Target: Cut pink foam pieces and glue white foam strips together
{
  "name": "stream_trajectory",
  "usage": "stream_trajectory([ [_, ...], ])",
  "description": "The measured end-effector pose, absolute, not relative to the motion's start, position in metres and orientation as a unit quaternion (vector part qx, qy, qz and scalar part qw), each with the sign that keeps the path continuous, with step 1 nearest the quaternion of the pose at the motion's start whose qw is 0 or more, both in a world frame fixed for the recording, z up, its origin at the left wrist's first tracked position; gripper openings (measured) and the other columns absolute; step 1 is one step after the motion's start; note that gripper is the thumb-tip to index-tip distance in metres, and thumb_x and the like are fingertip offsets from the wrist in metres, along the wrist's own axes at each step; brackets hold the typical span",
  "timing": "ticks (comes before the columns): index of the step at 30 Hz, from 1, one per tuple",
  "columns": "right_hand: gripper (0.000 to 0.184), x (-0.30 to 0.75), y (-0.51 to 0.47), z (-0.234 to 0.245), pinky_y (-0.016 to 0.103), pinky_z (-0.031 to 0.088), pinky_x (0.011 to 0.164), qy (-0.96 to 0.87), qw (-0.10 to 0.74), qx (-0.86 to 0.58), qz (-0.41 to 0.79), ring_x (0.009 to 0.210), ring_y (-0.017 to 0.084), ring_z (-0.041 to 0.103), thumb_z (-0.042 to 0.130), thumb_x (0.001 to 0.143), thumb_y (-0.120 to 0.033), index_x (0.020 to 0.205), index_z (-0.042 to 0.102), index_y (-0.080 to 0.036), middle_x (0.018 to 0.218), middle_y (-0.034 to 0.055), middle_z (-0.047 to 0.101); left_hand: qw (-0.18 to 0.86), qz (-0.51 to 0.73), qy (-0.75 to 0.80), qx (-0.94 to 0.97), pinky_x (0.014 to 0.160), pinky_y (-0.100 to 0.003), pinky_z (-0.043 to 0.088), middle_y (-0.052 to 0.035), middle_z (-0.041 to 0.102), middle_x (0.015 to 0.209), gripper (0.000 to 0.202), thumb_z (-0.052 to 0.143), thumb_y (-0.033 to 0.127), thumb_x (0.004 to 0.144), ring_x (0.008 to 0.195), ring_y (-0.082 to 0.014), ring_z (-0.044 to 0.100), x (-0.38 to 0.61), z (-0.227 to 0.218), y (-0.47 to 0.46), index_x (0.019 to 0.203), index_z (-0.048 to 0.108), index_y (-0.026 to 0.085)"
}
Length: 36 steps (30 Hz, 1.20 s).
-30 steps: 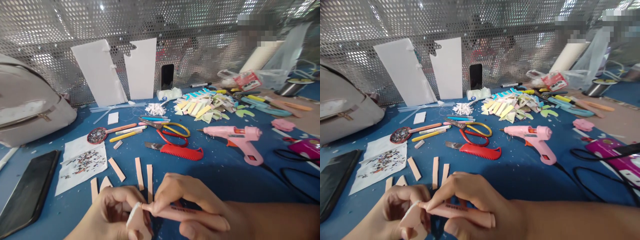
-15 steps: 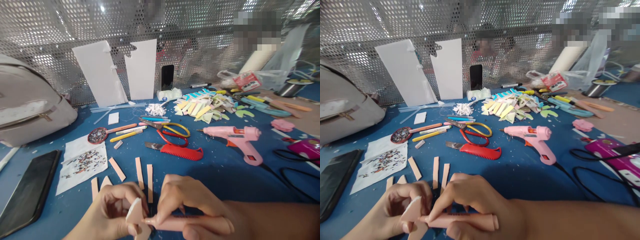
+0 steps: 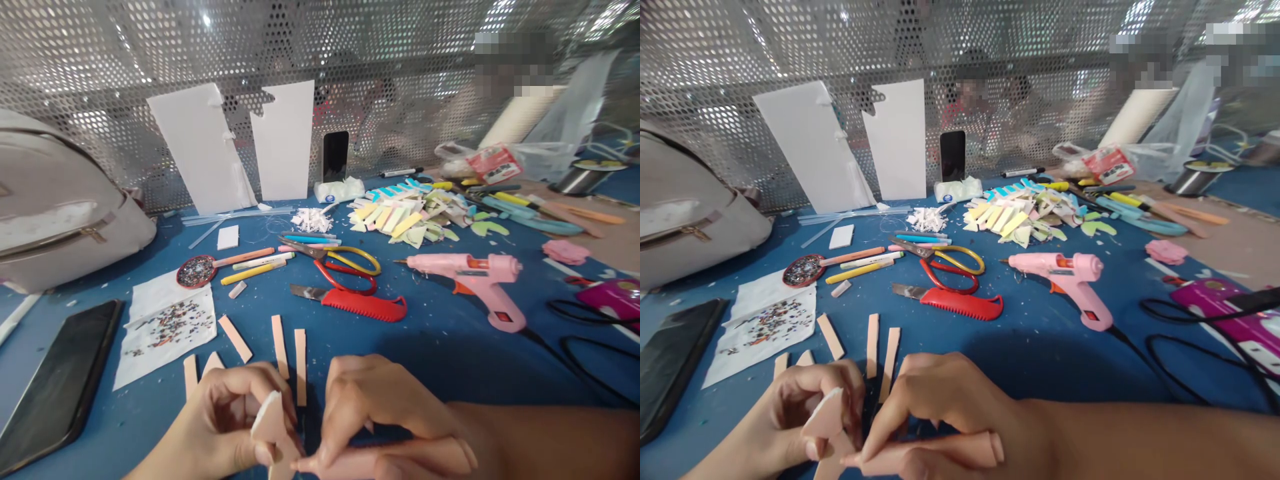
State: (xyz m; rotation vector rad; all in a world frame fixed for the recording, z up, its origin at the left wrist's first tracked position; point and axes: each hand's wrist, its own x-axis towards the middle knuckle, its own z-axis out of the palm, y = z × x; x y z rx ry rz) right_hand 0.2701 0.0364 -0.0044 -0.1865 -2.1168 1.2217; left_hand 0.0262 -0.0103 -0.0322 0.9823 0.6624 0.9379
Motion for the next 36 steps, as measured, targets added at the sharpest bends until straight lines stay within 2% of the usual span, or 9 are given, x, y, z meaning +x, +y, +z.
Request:
stream_trajectory([
  [3,0.041,0.269,0.035,-0.007,0.033,0.048,0.081,-0.815,0.344,-0.087,0.457,0.081,0.019,0.064,0.037,0.109,-0.043,0.114,0.065,-0.014,0.092,0.0116,0.073,0.734,0.422,0.296,0.441,0.069,-0.020,0.051,-0.0042,0.067,0.085,0.020,0.090,0.034,0.076,0.077,-0.0128,0.064,0.025,-0.036,-0.010,0.086,0.080,0.019],
  [8,0.039,0.267,0.032,-0.016,0.030,0.048,0.077,-0.812,0.386,-0.046,0.435,0.079,0.016,0.066,0.034,0.111,-0.038,0.107,0.064,-0.013,0.087,0.0092,0.073,0.743,0.416,0.286,0.441,0.069,-0.021,0.050,-0.0039,0.068,0.085,0.020,0.089,0.033,0.077,0.078,-0.0136,0.064,0.021,-0.042,-0.010,0.087,0.079,0.020],
  [11,0.043,0.268,0.032,-0.015,0.032,0.049,0.079,-0.809,0.378,-0.071,0.445,0.081,0.018,0.065,0.037,0.109,-0.044,0.110,0.064,-0.012,0.087,0.0102,0.072,0.742,0.413,0.290,0.443,0.070,-0.020,0.049,-0.0035,0.067,0.086,0.019,0.089,0.033,0.078,0.079,-0.0129,0.063,0.020,-0.043,-0.009,0.088,0.079,0.020],
  [14,0.040,0.268,0.032,-0.013,0.030,0.049,0.077,-0.812,0.371,-0.068,0.446,0.081,0.017,0.065,0.038,0.109,-0.041,0.108,0.064,-0.011,0.088,0.0112,0.073,0.739,0.410,0.291,0.448,0.071,-0.020,0.049,-0.0032,0.067,0.086,0.019,0.088,0.034,0.078,0.079,-0.0128,0.063,0.021,-0.041,-0.008,0.089,0.080,0.021],
  [18,0.040,0.266,0.033,-0.009,0.028,0.049,0.078,-0.807,0.402,-0.066,0.427,0.079,0.015,0.065,0.038,0.110,-0.043,0.107,0.064,-0.012,0.087,0.0086,0.072,0.738,0.405,0.288,0.457,0.071,-0.021,0.050,-0.0038,0.067,0.085,0.019,0.088,0.034,0.078,0.079,-0.0134,0.063,0.021,-0.038,-0.006,0.089,0.080,0.020],
  [23,0.040,0.264,0.031,-0.011,0.027,0.048,0.079,-0.826,0.385,-0.073,0.406,0.078,0.014,0.064,0.032,0.111,-0.041,0.107,0.062,-0.015,0.085,0.0067,0.072,0.729,0.416,0.298,0.454,0.070,-0.020,0.050,-0.0042,0.068,0.084,0.024,0.089,0.038,0.077,0.078,-0.0137,0.064,0.020,-0.038,-0.007,0.087,0.080,0.018],
  [27,0.039,0.262,0.031,-0.015,0.027,0.048,0.082,-0.834,0.393,-0.053,0.384,0.079,0.014,0.064,0.033,0.109,-0.046,0.111,0.057,-0.015,0.085,0.0048,0.072,0.727,0.424,0.293,0.454,0.072,-0.021,0.050,-0.0038,0.068,0.082,0.022,0.089,0.037,0.077,0.080,-0.0144,0.064,0.021,-0.039,-0.008,0.085,0.080,0.018],
  [32,0.046,0.262,0.037,-0.014,0.023,0.050,0.080,-0.845,0.374,0.001,0.382,0.079,0.012,0.067,0.022,0.113,-0.044,0.105,0.059,-0.016,0.083,0.0041,0.072,0.730,0.426,0.292,0.448,0.070,-0.019,0.049,-0.0032,0.069,0.085,0.021,0.088,0.036,0.078,0.078,-0.0128,0.064,0.022,-0.040,-0.008,0.088,0.079,0.019],
  [36,0.044,0.262,0.035,-0.012,0.025,0.050,0.083,-0.856,0.380,-0.027,0.349,0.082,0.013,0.070,0.025,0.112,-0.046,0.115,0.057,-0.015,0.088,0.0056,0.073,0.729,0.429,0.291,0.448,0.072,-0.020,0.049,-0.0037,0.069,0.083,0.021,0.088,0.035,0.078,0.079,-0.0136,0.063,0.021,-0.041,-0.007,0.086,0.079,0.018],
])
